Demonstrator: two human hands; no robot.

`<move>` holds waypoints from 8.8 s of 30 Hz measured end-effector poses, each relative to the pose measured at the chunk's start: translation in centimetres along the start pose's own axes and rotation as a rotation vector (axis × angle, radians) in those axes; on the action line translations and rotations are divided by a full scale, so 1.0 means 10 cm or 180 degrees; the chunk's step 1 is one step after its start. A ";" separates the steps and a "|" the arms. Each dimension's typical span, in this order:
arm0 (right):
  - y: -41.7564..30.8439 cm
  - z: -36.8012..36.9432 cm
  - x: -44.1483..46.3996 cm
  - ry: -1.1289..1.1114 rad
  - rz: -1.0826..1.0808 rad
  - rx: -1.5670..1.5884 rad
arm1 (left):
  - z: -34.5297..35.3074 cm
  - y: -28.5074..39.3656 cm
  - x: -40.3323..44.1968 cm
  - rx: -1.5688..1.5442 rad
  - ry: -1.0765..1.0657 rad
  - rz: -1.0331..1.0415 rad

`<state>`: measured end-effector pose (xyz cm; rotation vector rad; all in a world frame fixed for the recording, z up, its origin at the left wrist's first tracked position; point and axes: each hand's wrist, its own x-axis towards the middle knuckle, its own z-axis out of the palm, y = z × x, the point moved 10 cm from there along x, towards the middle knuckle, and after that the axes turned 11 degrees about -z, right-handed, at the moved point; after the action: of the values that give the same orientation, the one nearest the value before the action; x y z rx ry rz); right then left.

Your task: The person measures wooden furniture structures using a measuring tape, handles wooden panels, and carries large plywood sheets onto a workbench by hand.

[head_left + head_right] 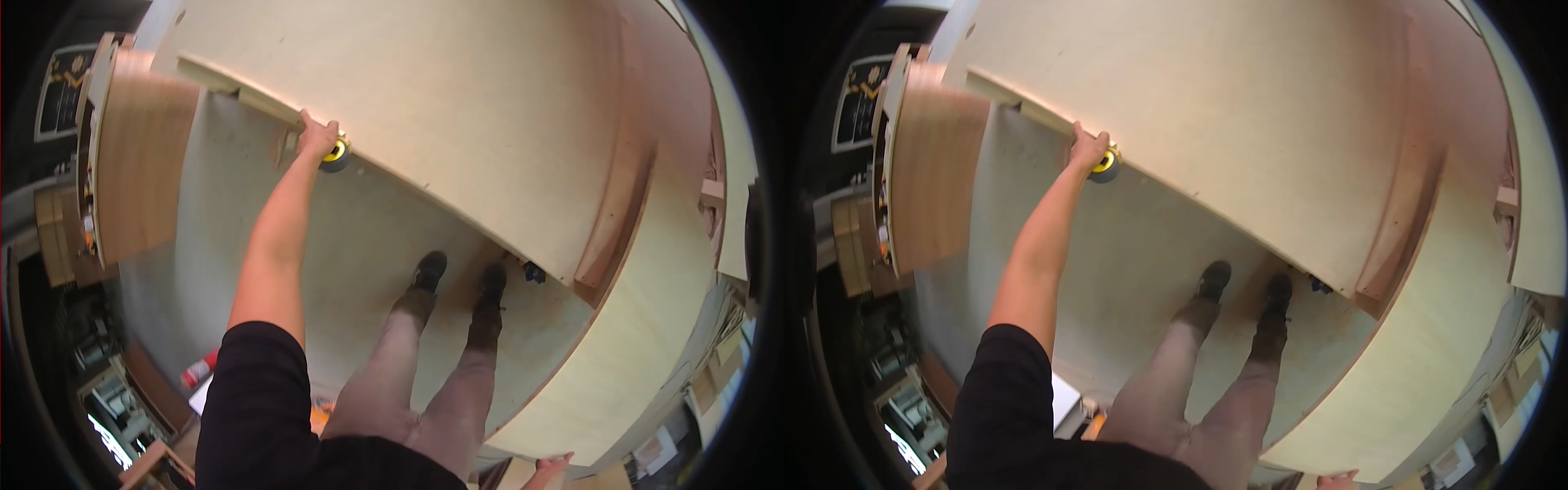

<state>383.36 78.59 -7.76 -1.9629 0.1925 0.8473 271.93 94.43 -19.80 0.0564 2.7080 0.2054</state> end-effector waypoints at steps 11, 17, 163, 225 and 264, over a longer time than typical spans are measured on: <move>0.35 0.21 -0.46 -0.0593 0.0157 -0.0064 | 0.30 -2.07 -1.84 -0.1688 -0.1263 0.0643; 0.26 0.18 -0.55 -0.0214 -0.0297 0.0218 | 1.27 -1.49 -2.37 -0.0174 -0.2213 0.0473; -13.61 -18.40 20.03 0.0463 -0.1497 -0.2695 | 14.58 2.63 -33.86 0.1678 -0.2258 0.4633; -11.67 -3.66 13.94 -0.6242 -0.4166 -0.3262 | 11.33 -1.38 -27.84 -0.2147 -0.1748 -0.2312; -17.76 9.59 12.86 -0.3367 -0.4609 -0.3074 | 7.50 9.39 -19.54 -0.2053 -0.0849 -0.0394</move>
<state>514.49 278.15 8.30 -1.4447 -2.2604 0.7960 481.65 183.61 6.85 -0.2528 2.2538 0.9431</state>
